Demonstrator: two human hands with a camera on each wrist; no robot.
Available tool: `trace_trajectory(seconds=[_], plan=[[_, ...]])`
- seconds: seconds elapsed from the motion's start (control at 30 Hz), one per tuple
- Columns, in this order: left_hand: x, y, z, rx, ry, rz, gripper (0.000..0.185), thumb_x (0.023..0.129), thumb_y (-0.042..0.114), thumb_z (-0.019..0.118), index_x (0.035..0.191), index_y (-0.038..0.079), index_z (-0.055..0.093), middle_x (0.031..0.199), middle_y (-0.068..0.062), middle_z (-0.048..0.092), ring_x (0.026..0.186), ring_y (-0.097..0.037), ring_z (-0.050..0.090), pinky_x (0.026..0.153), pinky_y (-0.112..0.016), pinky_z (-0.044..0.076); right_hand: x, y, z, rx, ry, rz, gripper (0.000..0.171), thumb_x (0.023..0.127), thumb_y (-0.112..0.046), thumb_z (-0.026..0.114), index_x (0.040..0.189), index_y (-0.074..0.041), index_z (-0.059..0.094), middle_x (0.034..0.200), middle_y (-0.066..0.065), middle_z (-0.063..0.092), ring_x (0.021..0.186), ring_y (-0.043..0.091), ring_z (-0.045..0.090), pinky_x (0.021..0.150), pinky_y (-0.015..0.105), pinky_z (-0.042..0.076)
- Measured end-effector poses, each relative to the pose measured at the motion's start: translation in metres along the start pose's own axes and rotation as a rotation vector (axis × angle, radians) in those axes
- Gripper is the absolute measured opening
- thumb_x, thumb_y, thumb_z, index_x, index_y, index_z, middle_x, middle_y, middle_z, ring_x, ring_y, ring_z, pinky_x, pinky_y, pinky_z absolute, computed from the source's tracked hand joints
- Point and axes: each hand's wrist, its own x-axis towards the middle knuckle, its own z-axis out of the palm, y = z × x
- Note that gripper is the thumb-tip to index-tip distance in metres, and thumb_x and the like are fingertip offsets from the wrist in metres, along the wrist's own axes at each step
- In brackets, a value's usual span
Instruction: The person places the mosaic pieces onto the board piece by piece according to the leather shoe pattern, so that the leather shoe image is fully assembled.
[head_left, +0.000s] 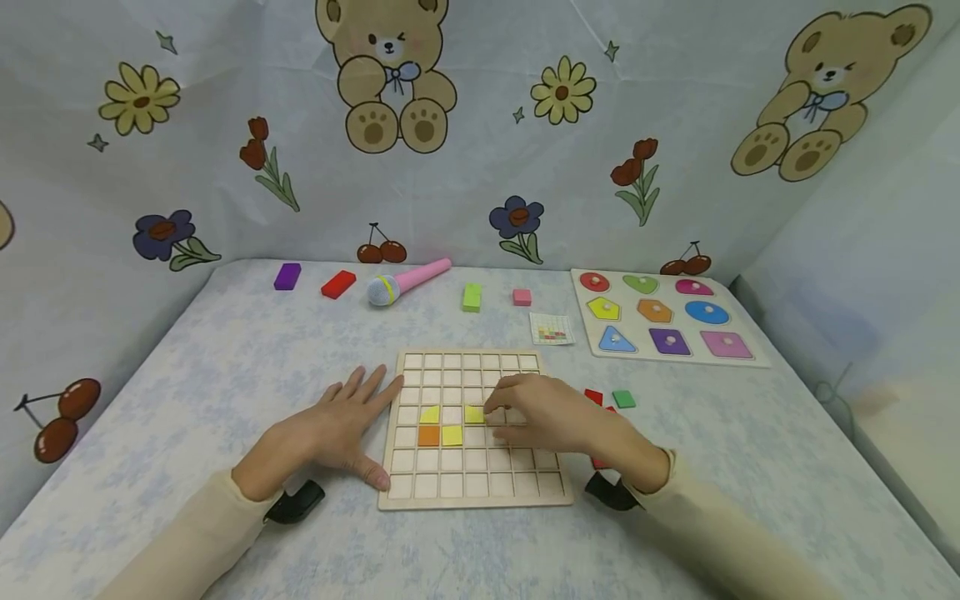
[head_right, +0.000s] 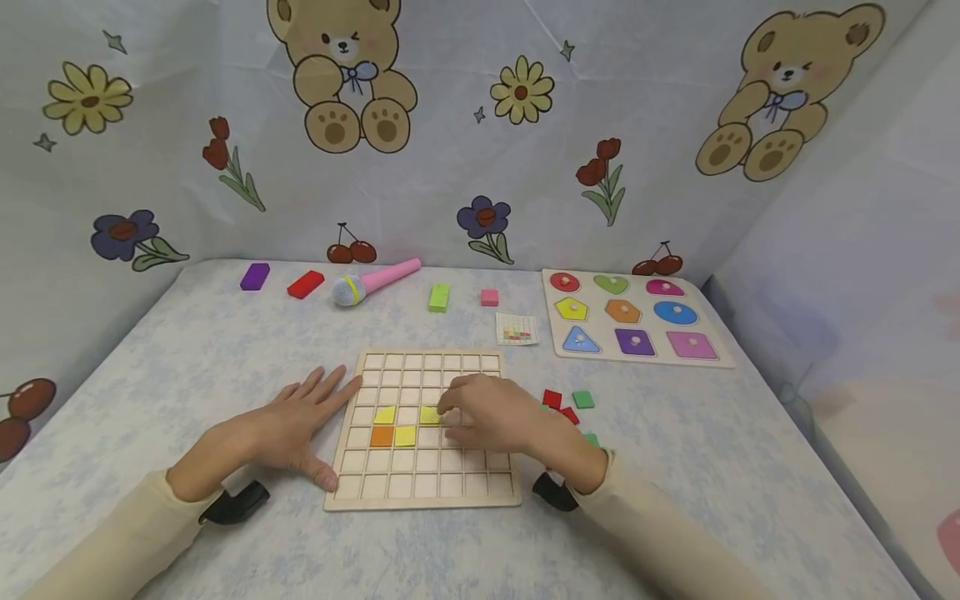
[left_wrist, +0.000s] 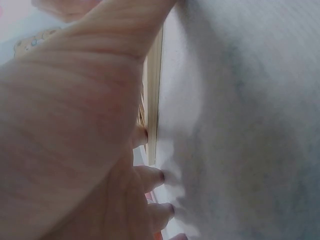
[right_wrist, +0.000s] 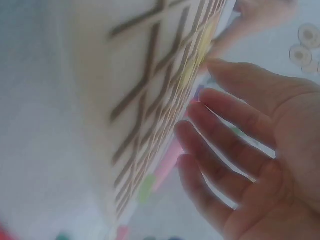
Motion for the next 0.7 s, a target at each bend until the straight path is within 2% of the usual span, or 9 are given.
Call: trace_trajectory(seconds=[0.17,0.37,0.53,0.7], plan=[[0.000,-0.001,0.001,-0.012,-0.004,0.002,0.139,0.062,0.070,0.081,0.162,0.010,0.007,0.167,-0.025,-0.001,0.151,-0.052,-0.003,0.115,-0.072,0.007,-0.020,0.027,-0.010,0.047,0.014,0.139,0.024,0.090,-0.026,0.076,0.113,-0.016,0.075,0.109,-0.005,0.071,0.097,0.015,0.064,0.082,0.033,0.054],[0.000,-0.001,0.002,-0.004,0.000,-0.010,0.139,0.061,0.072,0.080,0.163,0.011,0.007,0.167,-0.024,-0.001,0.151,-0.051,-0.003,0.116,-0.072,0.008,-0.038,0.061,-0.019,0.086,-0.048,0.259,0.027,0.086,-0.021,0.081,0.112,-0.016,0.075,0.092,-0.006,0.066,0.084,0.014,0.057,0.071,0.026,0.050],[0.000,-0.002,0.002,0.014,0.016,-0.001,0.139,0.061,0.072,0.080,0.162,0.010,0.008,0.167,-0.025,0.001,0.151,-0.052,-0.001,0.115,-0.072,0.009,-0.045,0.081,-0.024,0.123,-0.080,0.288,0.025,0.085,-0.019,0.082,0.108,-0.012,0.074,0.087,-0.004,0.064,0.080,0.014,0.055,0.070,0.026,0.050],[0.000,-0.002,0.003,0.016,0.012,0.001,0.139,0.061,0.072,0.080,0.162,0.009,0.008,0.167,-0.025,0.001,0.151,-0.052,-0.001,0.115,-0.072,0.010,-0.048,0.089,-0.023,0.159,-0.101,0.294,0.021,0.084,-0.021,0.082,0.100,-0.013,0.073,0.083,-0.003,0.062,0.077,0.014,0.054,0.067,0.026,0.050]])
